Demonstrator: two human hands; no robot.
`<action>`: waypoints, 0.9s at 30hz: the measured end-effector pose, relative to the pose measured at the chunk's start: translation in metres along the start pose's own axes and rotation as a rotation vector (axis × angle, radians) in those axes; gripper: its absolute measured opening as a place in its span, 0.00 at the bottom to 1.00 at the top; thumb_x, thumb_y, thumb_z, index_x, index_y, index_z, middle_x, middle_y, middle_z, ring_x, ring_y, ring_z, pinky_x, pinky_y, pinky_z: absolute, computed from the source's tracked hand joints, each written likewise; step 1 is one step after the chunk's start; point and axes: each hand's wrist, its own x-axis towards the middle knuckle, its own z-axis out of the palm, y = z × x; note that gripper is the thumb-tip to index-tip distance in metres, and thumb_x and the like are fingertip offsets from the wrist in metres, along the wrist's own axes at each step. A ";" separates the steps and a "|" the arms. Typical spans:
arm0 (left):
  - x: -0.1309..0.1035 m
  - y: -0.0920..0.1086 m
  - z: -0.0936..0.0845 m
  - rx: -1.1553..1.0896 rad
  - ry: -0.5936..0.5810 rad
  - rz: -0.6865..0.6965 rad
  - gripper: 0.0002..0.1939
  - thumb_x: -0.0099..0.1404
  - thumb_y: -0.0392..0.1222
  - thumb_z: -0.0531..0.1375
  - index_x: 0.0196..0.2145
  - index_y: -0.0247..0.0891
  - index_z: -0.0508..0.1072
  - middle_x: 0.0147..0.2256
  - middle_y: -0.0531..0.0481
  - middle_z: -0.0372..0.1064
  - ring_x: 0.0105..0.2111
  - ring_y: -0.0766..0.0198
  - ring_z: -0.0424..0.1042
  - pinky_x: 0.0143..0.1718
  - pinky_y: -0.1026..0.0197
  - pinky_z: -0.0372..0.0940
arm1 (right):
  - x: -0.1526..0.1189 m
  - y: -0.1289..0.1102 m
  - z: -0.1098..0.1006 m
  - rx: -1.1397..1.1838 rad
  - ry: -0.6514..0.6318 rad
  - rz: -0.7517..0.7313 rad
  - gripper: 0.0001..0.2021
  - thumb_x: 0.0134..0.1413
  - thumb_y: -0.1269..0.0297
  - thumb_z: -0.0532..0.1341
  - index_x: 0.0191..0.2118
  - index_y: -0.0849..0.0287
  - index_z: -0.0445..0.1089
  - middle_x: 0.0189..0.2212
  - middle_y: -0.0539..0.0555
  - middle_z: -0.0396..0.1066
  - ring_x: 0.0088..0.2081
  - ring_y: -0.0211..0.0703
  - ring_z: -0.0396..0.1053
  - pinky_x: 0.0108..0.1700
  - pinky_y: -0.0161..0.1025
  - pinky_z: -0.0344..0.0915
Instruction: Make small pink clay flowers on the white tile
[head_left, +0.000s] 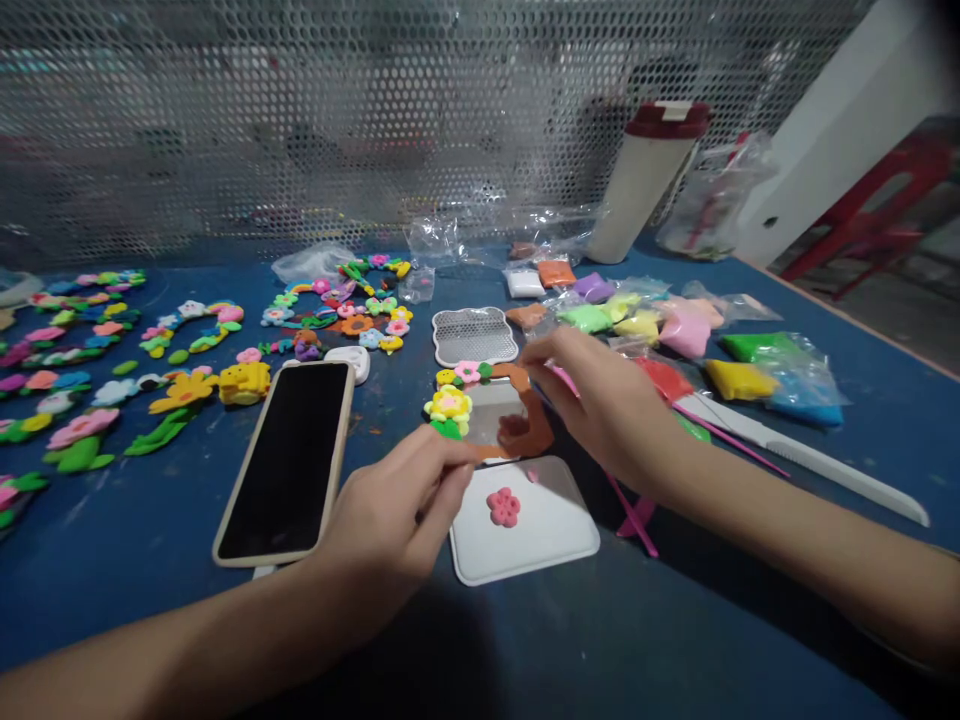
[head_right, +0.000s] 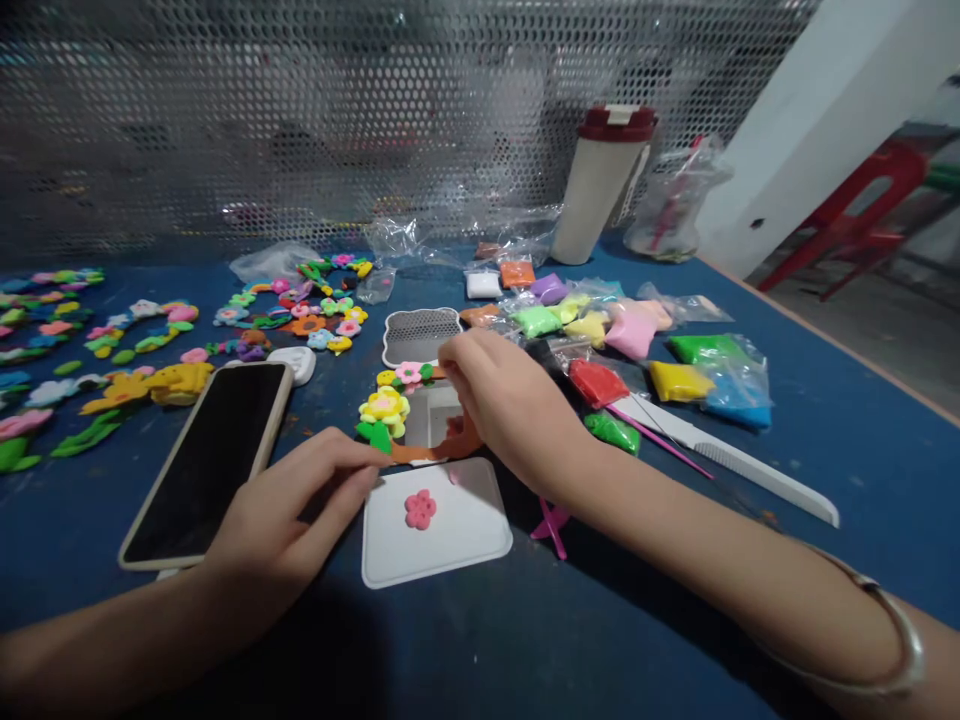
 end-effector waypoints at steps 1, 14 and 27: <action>0.000 0.000 0.000 -0.007 0.010 -0.016 0.09 0.68 0.34 0.50 0.40 0.44 0.68 0.33 0.57 0.67 0.32 0.69 0.69 0.32 0.67 0.59 | -0.003 -0.003 -0.004 0.046 0.082 0.035 0.05 0.59 0.75 0.52 0.38 0.63 0.64 0.34 0.57 0.68 0.36 0.43 0.65 0.36 0.37 0.61; 0.001 0.000 0.010 -0.039 -0.039 0.114 0.06 0.67 0.35 0.54 0.42 0.43 0.65 0.33 0.57 0.67 0.34 0.69 0.69 0.33 0.69 0.59 | -0.048 -0.031 -0.014 0.610 -0.069 0.125 0.07 0.58 0.75 0.58 0.40 0.57 0.69 0.33 0.49 0.69 0.35 0.33 0.67 0.37 0.28 0.62; 0.003 0.003 0.005 -0.238 -0.144 0.249 0.05 0.65 0.37 0.57 0.31 0.36 0.69 0.28 0.54 0.63 0.28 0.69 0.64 0.30 0.68 0.58 | -0.049 -0.044 -0.008 0.515 0.011 -0.108 0.07 0.60 0.74 0.54 0.32 0.60 0.66 0.28 0.53 0.69 0.31 0.38 0.67 0.32 0.34 0.63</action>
